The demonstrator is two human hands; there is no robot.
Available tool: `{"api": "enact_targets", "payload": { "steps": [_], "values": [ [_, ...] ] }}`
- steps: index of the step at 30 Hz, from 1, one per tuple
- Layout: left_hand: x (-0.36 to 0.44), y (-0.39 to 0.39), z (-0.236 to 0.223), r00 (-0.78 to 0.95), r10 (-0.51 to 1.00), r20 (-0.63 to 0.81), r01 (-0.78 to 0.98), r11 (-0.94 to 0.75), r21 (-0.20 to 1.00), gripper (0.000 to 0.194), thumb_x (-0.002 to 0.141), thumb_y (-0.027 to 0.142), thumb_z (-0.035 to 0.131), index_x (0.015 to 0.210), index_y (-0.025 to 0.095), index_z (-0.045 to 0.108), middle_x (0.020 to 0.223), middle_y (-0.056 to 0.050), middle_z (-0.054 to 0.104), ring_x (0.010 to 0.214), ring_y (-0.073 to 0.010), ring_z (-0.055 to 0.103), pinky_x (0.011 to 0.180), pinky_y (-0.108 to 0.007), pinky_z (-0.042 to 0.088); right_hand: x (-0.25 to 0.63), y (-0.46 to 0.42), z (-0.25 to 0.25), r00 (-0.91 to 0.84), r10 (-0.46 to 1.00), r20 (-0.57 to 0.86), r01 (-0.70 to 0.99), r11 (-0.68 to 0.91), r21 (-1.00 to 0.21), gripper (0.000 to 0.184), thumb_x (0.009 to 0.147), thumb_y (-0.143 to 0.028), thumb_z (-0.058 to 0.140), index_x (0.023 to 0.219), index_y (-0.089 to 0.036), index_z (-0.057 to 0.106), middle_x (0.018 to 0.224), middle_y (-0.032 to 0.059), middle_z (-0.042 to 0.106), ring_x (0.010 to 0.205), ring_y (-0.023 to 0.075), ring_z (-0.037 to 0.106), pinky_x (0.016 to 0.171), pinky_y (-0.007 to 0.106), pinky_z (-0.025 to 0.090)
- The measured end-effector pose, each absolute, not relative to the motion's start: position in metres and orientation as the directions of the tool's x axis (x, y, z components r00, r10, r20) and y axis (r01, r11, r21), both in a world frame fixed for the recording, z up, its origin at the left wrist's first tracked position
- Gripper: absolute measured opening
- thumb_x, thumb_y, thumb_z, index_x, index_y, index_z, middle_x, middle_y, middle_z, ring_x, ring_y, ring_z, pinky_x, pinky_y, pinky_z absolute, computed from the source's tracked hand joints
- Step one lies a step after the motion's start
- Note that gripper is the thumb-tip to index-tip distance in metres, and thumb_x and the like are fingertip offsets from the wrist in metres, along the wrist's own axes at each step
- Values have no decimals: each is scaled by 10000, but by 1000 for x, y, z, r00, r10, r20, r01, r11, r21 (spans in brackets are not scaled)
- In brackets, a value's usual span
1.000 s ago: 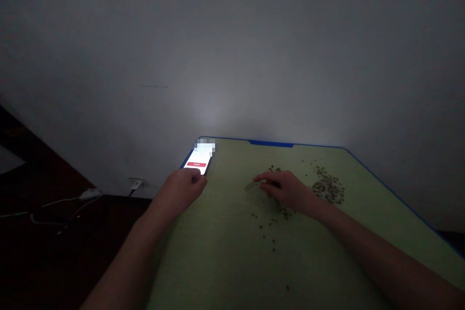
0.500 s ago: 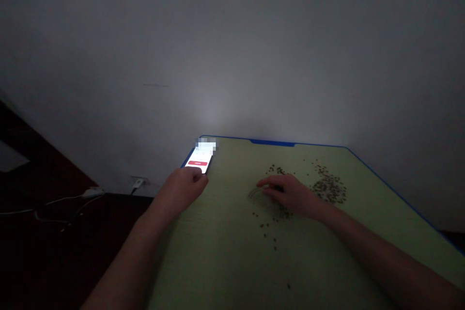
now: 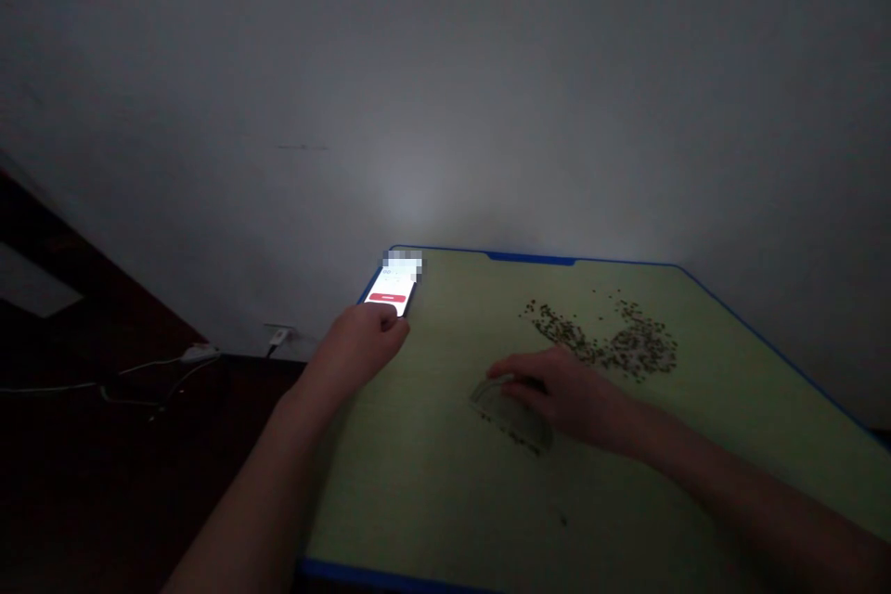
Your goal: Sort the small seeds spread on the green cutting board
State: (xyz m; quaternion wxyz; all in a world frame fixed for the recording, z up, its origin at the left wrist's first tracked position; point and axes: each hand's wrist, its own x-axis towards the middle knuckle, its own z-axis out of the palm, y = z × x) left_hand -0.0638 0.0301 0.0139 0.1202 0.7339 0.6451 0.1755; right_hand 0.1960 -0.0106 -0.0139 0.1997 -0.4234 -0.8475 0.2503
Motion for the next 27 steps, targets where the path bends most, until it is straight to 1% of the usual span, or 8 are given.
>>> {"api": "enact_targets", "payload": {
  "steps": [3, 6, 9, 12, 15, 18, 21, 27],
  "values": [
    [-64, 29, 15, 106, 989, 101, 909, -138, 394, 301, 769, 303, 424, 495, 202, 350, 490, 21, 377, 505, -130, 384, 507, -275, 207, 202, -23, -10, -476, 870, 128, 650, 446, -616, 273, 861, -250, 515, 1054, -221, 706, 721, 27, 718, 590, 148, 615, 587, 259, 442],
    [-63, 28, 17, 100, 990, 97, 917, -130, 377, 303, 777, 294, 425, 497, 203, 353, 488, 22, 374, 501, -127, 379, 512, -276, 213, 220, -42, -9, -324, 935, 146, 688, 339, -641, 270, 839, -318, 531, 1019, -237, 716, 604, 16, 680, 502, 153, 583, 497, 261, 428],
    [-62, 28, 18, 97, 990, 103, 924, -128, 361, 309, 776, 290, 433, 492, 201, 348, 485, 25, 361, 492, -120, 357, 509, -278, 202, 239, -65, -15, -209, 971, 120, 719, 236, -654, 300, 817, -376, 520, 993, -232, 716, 571, 28, 678, 475, 177, 594, 460, 280, 445],
    [-61, 28, 18, 123, 985, 118, 921, -158, 356, 304, 770, 279, 439, 491, 199, 348, 485, 28, 346, 491, -117, 338, 509, -280, 190, 244, -86, -25, -124, 991, 54, 733, 128, -668, 337, 809, -404, 494, 994, -227, 712, 618, 40, 712, 524, 198, 642, 506, 302, 494],
    [-62, 28, 17, 138, 983, 123, 910, -175, 376, 297, 769, 273, 433, 492, 198, 360, 492, 25, 353, 496, -120, 345, 510, -283, 188, 235, -96, -33, -54, 999, -5, 749, 37, -662, 369, 819, -408, 468, 1023, -211, 704, 662, 40, 730, 561, 202, 660, 547, 309, 507],
    [-62, 27, 15, 130, 983, 134, 907, -172, 384, 293, 767, 271, 431, 492, 201, 357, 491, 26, 350, 494, -122, 345, 510, -284, 190, 220, -95, -37, -39, 999, 5, 751, 33, -660, 377, 835, -411, 458, 1041, -200, 695, 673, 37, 728, 573, 200, 657, 564, 308, 501],
    [-63, 28, 14, 129, 981, 147, 900, -178, 397, 282, 754, 268, 439, 493, 203, 356, 485, 29, 341, 495, -123, 337, 509, -283, 186, 207, -87, -37, -76, 997, 10, 766, 65, -640, 355, 860, -387, 453, 1060, -204, 683, 693, 36, 729, 598, 199, 657, 590, 313, 491],
    [-64, 28, 12, 143, 978, 151, 899, -192, 393, 274, 753, 269, 428, 497, 206, 353, 479, 30, 338, 496, -124, 332, 510, -283, 192, 191, -72, -29, -219, 976, 4, 827, 188, -530, 288, 888, -294, 471, 1093, -225, 661, 730, 38, 732, 653, 210, 662, 626, 335, 464]
  ]
}}
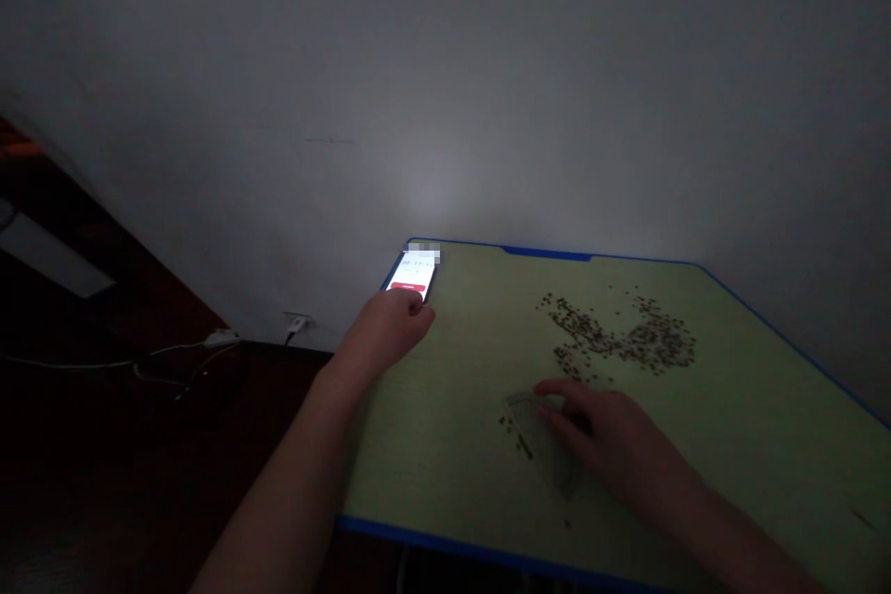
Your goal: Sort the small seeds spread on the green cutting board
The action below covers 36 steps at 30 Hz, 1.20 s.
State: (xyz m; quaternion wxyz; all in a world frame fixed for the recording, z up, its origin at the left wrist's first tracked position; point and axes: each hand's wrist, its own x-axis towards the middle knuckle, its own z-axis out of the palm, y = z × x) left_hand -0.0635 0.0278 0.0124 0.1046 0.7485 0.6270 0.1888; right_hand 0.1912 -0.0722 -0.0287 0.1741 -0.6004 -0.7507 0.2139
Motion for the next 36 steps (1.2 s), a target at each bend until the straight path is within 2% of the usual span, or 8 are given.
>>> {"api": "enact_targets", "payload": {
  "steps": [3, 6, 11, 20, 24, 31, 34, 36],
  "values": [
    [-63, 28, 12, 147, 977, 156, 901, -197, 387, 276, 750, 272, 431, 496, 205, 347, 487, 31, 335, 493, -120, 324, 513, -287, 186, 186, -64, -23, -309, 951, 22, 833, 282, -476, 272, 876, -247, 504, 1102, -240, 656, 788, 38, 741, 712, 218, 670, 645, 335, 458],
    [-63, 29, 11, 153, 975, 159, 900, -204, 384, 278, 746, 275, 439, 493, 202, 349, 495, 31, 341, 487, -115, 312, 513, -290, 179, 181, -55, -20, -402, 916, 24, 800, 364, -477, 269, 868, -232, 534, 1102, -230, 665, 813, 39, 747, 730, 207, 670, 651, 315, 458],
    [-64, 28, 10, 153, 975, 163, 900, -206, 384, 290, 742, 265, 446, 482, 201, 335, 483, 37, 313, 483, -111, 290, 514, -293, 173, 170, -51, -19, -550, 835, -26, 725, 461, -512, 235, 853, -196, 550, 1018, -230, 714, 900, 37, 752, 778, 193, 677, 690, 290, 460],
    [-61, 27, 10, 152, 977, 151, 900, -200, 387, 295, 744, 267, 448, 478, 200, 337, 482, 38, 317, 484, -110, 313, 507, -288, 182, 153, -66, -11, -755, 653, -58, 542, 572, -616, 157, 870, -226, 575, 927, -232, 721, 820, -4, 743, 698, 126, 642, 635, 223, 406],
    [-61, 26, 10, 153, 976, 156, 899, -203, 389, 291, 741, 263, 450, 480, 201, 338, 484, 39, 315, 484, -109, 303, 506, -289, 179, 150, -66, -9, -788, 613, -57, 498, 582, -643, 161, 887, -234, 560, 909, -214, 718, 799, -3, 736, 680, 112, 632, 630, 212, 400],
    [-61, 25, 12, 156, 974, 162, 896, -209, 393, 296, 738, 254, 456, 474, 200, 332, 471, 40, 308, 477, -108, 302, 505, -289, 180, 147, -69, -2, -806, 588, -63, 481, 589, -650, 196, 894, -223, 541, 978, -231, 718, 876, 14, 747, 768, 138, 660, 696, 237, 426],
    [-61, 25, 11, 155, 975, 160, 894, -207, 398, 296, 740, 253, 455, 476, 197, 335, 469, 39, 313, 473, -107, 310, 502, -286, 181, 156, -72, 2, -759, 650, -45, 519, 561, -644, 198, 891, -245, 541, 962, -253, 725, 878, 8, 751, 786, 157, 669, 712, 253, 452],
    [-61, 25, 11, 152, 975, 161, 892, -205, 403, 298, 739, 253, 462, 475, 197, 335, 469, 39, 314, 474, -106, 308, 500, -286, 179, 171, -75, 1, -663, 748, -17, 583, 502, -639, 210, 891, -278, 533, 972, -279, 726, 903, 5, 752, 804, 178, 676, 726, 279, 477]
  ]
}}
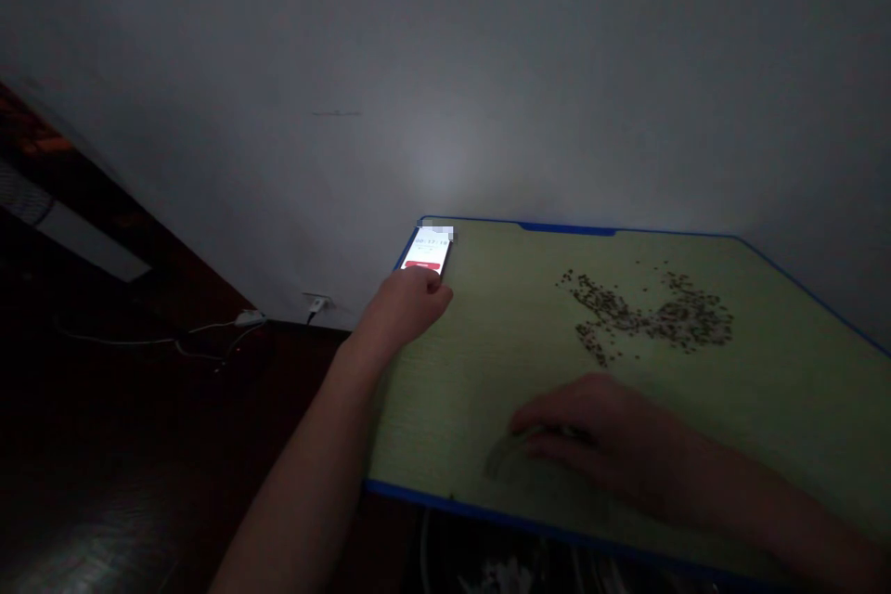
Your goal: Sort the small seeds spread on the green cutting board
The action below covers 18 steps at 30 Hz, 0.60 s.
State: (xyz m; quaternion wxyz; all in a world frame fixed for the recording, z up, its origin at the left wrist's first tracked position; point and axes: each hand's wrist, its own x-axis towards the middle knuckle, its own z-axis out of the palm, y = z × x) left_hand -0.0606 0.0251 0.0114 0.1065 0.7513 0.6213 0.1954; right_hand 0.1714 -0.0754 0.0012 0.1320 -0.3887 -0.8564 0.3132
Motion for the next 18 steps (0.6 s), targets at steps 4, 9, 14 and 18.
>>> {"api": "enact_targets", "payload": {
  "steps": [4, 9, 14, 18],
  "values": [
    [-60, 25, 13, 151, 976, 159, 891, -204, 405, 308, 735, 249, 474, 468, 199, 328, 464, 37, 310, 476, -108, 292, 502, -289, 178, 212, -85, -11, -357, 933, 41, 716, 301, -630, 267, 887, -376, 506, 1016, -285, 720, 986, 44, 746, 829, 233, 690, 719, 348, 530],
    [-60, 26, 13, 167, 973, 160, 894, -218, 392, 310, 745, 258, 457, 473, 207, 318, 474, 34, 298, 487, -116, 294, 512, -292, 188, 219, -100, -31, -305, 951, -42, 756, 215, -618, 288, 891, -336, 475, 1039, -275, 714, 1043, 44, 733, 903, 244, 684, 802, 400, 530],
    [-62, 27, 12, 169, 974, 149, 893, -215, 396, 295, 746, 265, 449, 483, 206, 328, 479, 32, 312, 495, -117, 310, 513, -288, 192, 186, -106, -31, -396, 918, -29, 706, 284, -649, 257, 878, -270, 498, 1002, -290, 723, 993, 22, 746, 853, 216, 691, 770, 354, 527],
    [-62, 25, 12, 163, 974, 156, 893, -213, 397, 287, 745, 264, 449, 488, 205, 334, 492, 34, 315, 496, -115, 310, 512, -288, 193, 171, -107, -21, -526, 849, -42, 645, 367, -670, 222, 863, -224, 526, 934, -283, 728, 892, -2, 759, 781, 186, 696, 710, 294, 509]
  ]
}}
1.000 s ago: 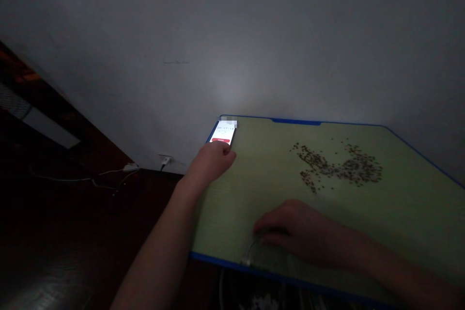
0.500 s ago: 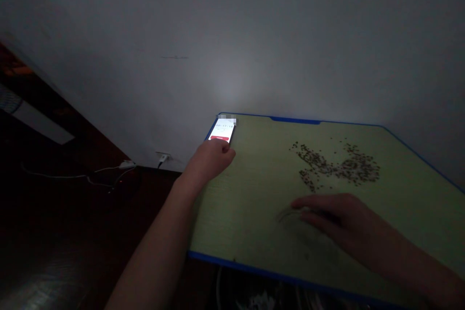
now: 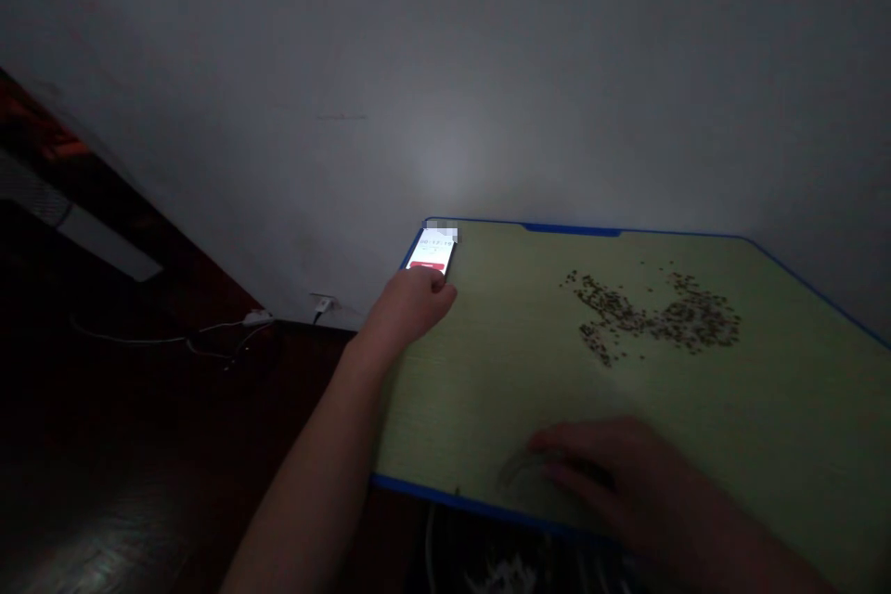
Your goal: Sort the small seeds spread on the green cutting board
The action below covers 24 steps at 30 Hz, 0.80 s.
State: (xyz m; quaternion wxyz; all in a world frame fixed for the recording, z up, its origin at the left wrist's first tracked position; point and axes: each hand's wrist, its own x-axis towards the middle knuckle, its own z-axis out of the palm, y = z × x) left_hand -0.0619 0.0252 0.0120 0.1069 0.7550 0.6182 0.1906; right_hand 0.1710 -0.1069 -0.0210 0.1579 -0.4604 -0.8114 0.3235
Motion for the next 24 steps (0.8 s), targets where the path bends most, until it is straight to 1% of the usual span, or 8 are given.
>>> {"api": "enact_targets", "payload": {
  "steps": [3, 7, 9, 12, 14, 18, 24],
  "values": [
    [-62, 25, 11, 165, 974, 158, 890, -216, 402, 274, 746, 258, 444, 495, 203, 348, 499, 31, 335, 498, -114, 323, 510, -288, 196, 166, -99, -13, -580, 814, -28, 619, 419, -664, 205, 860, -218, 542, 933, -282, 723, 862, -15, 758, 762, 174, 693, 695, 275, 485],
    [-63, 25, 8, 169, 972, 164, 890, -222, 398, 266, 750, 261, 439, 503, 201, 363, 511, 31, 349, 502, -113, 328, 504, -285, 197, 150, -76, -5, -607, 794, 31, 634, 507, -584, 179, 866, -237, 554, 932, -257, 719, 839, 6, 747, 725, 166, 663, 659, 267, 442],
    [-63, 25, 8, 166, 972, 164, 893, -219, 394, 266, 749, 262, 442, 502, 200, 364, 510, 33, 349, 498, -111, 325, 500, -284, 194, 139, -64, -3, -657, 753, 23, 621, 559, -549, 157, 857, -239, 573, 897, -244, 724, 804, 12, 739, 698, 160, 646, 632, 258, 419],
    [-63, 25, 8, 163, 973, 164, 895, -216, 390, 272, 746, 261, 449, 496, 200, 361, 506, 34, 339, 493, -110, 316, 497, -285, 192, 124, -52, -2, -732, 681, -15, 585, 616, -527, 144, 846, -228, 588, 862, -226, 730, 783, 17, 734, 693, 158, 635, 634, 254, 406],
    [-63, 25, 9, 163, 973, 164, 894, -216, 393, 275, 745, 261, 452, 493, 200, 359, 506, 34, 338, 493, -109, 309, 498, -286, 193, 119, -50, -1, -756, 653, -45, 564, 614, -552, 137, 841, -218, 592, 842, -217, 730, 759, 12, 728, 667, 143, 624, 618, 239, 402],
    [-63, 24, 9, 166, 973, 163, 889, -219, 402, 273, 750, 262, 450, 499, 199, 365, 510, 31, 353, 496, -110, 323, 500, -286, 199, 120, -54, -3, -763, 642, -70, 534, 566, -629, 120, 822, -206, 609, 803, -212, 728, 707, -12, 711, 607, 111, 593, 574, 213, 389],
    [-63, 25, 8, 159, 976, 146, 898, -204, 390, 267, 754, 268, 445, 504, 196, 383, 503, 28, 364, 502, -112, 337, 502, -281, 206, 127, -63, -4, -766, 638, -78, 504, 521, -689, 119, 824, -226, 617, 829, -224, 736, 702, -21, 712, 600, 104, 588, 563, 209, 381]
  ]
}}
